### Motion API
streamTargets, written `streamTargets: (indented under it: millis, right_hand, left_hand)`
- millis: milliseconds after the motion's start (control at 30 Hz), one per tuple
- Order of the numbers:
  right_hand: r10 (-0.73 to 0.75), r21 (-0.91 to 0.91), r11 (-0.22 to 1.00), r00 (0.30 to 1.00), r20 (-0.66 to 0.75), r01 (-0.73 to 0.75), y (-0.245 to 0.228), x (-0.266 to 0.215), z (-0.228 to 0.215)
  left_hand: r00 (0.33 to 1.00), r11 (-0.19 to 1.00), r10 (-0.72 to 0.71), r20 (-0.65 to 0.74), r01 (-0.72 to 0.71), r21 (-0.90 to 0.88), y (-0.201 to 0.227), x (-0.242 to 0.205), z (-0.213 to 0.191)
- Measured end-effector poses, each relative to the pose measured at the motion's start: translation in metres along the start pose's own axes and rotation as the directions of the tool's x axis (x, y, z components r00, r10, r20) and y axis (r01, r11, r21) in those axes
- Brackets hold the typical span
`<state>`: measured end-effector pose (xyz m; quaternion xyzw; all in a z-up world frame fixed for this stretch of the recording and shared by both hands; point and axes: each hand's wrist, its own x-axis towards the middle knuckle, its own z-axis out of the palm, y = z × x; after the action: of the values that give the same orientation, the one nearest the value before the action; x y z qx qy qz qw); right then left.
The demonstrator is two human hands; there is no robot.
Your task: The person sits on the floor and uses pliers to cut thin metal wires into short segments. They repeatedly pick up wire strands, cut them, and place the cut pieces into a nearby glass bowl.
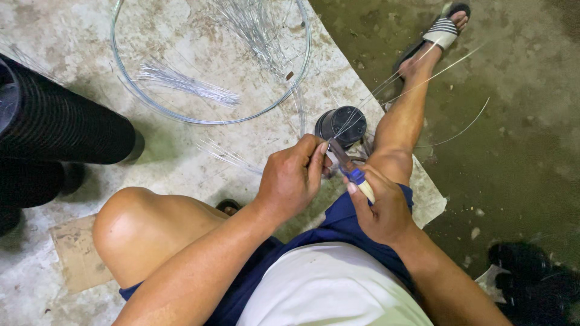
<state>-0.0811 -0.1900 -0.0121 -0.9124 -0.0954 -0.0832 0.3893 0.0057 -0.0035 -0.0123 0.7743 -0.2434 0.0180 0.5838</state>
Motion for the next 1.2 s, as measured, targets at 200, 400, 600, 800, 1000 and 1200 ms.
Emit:
streamTargets:
  millis: [200, 400, 600, 800, 1000, 1200]
  right_hand:
    - [0.055, 0.022, 0.998, 0.997, 0.053, -0.056, 0.006, 0.005, -0.002]
    - [-0.192, 0.237, 0.954, 0.981, 0.011, 0.184, 0.031, 0.005, 0.003]
    - [0.427, -0.058, 0.9, 0.9, -0.087, -0.432, 0.131, 0.009, 0.051]
    - [0.336, -0.393, 0.828, 0.915, -0.224, -0.4, 0.248, 0.034, 0.094]
    - [0.284, -0.471, 0.786, 0.91, -0.303, -0.402, 0.278, 0.046, 0.124]
    - [0.026, -0.647, 0.717, 0.938, -0.346, -0.259, 0.218, 0.06, 0.106]
  left_hand:
    - [0.992, 0.994, -0.101, 0.076, 0.104, -0.035, -0.009, 0.003, 0.0]
    - [0.904, 0.804, -0.36, 0.232, 0.427, -0.414, -0.029, 0.004, 0.009]
    - [0.835, 0.614, -0.497, 0.237, 0.531, -0.584, -0.058, 0.005, 0.022]
    - [0.758, 0.45, -0.595, 0.267, 0.59, -0.671, -0.074, 0.008, 0.026]
    - [0.785, 0.504, -0.585, 0.204, 0.549, -0.667, -0.072, 0.01, 0.03]
    - [0.817, 0.738, -0.571, -0.08, 0.468, -0.486, -0.059, 0.011, 0.032]
